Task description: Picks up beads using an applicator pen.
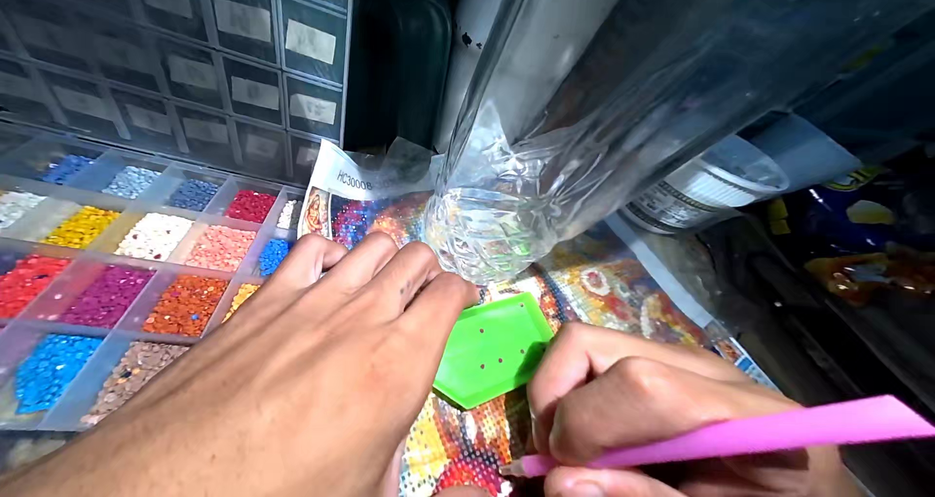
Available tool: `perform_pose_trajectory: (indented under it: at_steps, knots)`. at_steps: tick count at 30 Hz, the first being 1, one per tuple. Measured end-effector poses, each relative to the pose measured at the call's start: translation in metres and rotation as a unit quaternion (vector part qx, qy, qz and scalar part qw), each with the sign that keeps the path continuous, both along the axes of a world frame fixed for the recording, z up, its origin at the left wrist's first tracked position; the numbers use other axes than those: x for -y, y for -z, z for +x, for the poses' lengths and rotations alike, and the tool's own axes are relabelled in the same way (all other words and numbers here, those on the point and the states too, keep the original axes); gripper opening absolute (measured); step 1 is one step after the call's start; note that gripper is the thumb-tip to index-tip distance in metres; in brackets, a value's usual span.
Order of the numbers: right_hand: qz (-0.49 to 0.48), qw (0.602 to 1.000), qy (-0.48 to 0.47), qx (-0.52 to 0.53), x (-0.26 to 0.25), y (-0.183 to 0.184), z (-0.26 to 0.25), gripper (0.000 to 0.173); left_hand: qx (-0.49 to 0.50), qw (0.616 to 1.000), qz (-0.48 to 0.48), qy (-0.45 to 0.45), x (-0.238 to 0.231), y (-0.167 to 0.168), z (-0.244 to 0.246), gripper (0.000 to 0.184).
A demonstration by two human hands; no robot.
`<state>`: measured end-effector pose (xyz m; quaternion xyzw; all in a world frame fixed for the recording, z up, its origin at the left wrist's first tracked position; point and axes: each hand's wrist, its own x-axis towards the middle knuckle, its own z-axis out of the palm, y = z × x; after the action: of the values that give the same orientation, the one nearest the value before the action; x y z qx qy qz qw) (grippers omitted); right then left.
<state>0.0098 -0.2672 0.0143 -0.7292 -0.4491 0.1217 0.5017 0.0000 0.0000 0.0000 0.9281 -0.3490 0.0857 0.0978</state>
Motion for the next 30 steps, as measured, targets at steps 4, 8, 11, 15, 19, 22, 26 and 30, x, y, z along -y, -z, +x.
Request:
perform_pose_trajectory:
  at_steps: [4,8,11,15,19,22,26,30]
  knots:
    - [-0.025,0.999,0.005,0.034,0.001,-0.002,-0.002,0.009,0.0,1.0,-0.005,0.001,0.0,0.001,0.0,0.081]
    - [0.007,1.0,0.004,0.003,0.001,-0.002,-0.002,0.009,0.011,1.0,-0.013,0.001,0.0,0.003,0.0,0.082]
    - [0.09,0.994,0.053,-0.028,0.005,-0.012,0.002,0.009,-0.002,1.0,-0.011,0.003,-0.001,0.001,0.001,0.082]
    - [0.1,0.979,0.153,0.088,0.016,-0.019,0.017,0.012,-0.03,0.999,-0.036,-0.001,0.0,-0.002,0.0,0.072]
    - [0.047,0.981,0.16,0.104,0.022,-0.01,0.027,0.008,-0.066,0.995,-0.07,-0.024,0.0,-0.003,-0.001,0.06]
    - [0.016,0.986,0.148,0.07,0.023,-0.003,0.026,0.005,-0.063,0.995,-0.073,-0.02,-0.002,-0.001,0.0,0.056]
    - [0.002,0.988,0.134,0.078,0.024,-0.001,0.027,0.005,-0.062,0.995,-0.076,-0.025,-0.002,-0.001,0.0,0.055]
    - [0.01,0.99,0.115,0.078,0.025,0.001,0.03,0.005,-0.052,0.995,-0.079,-0.032,-0.001,0.001,-0.001,0.055]
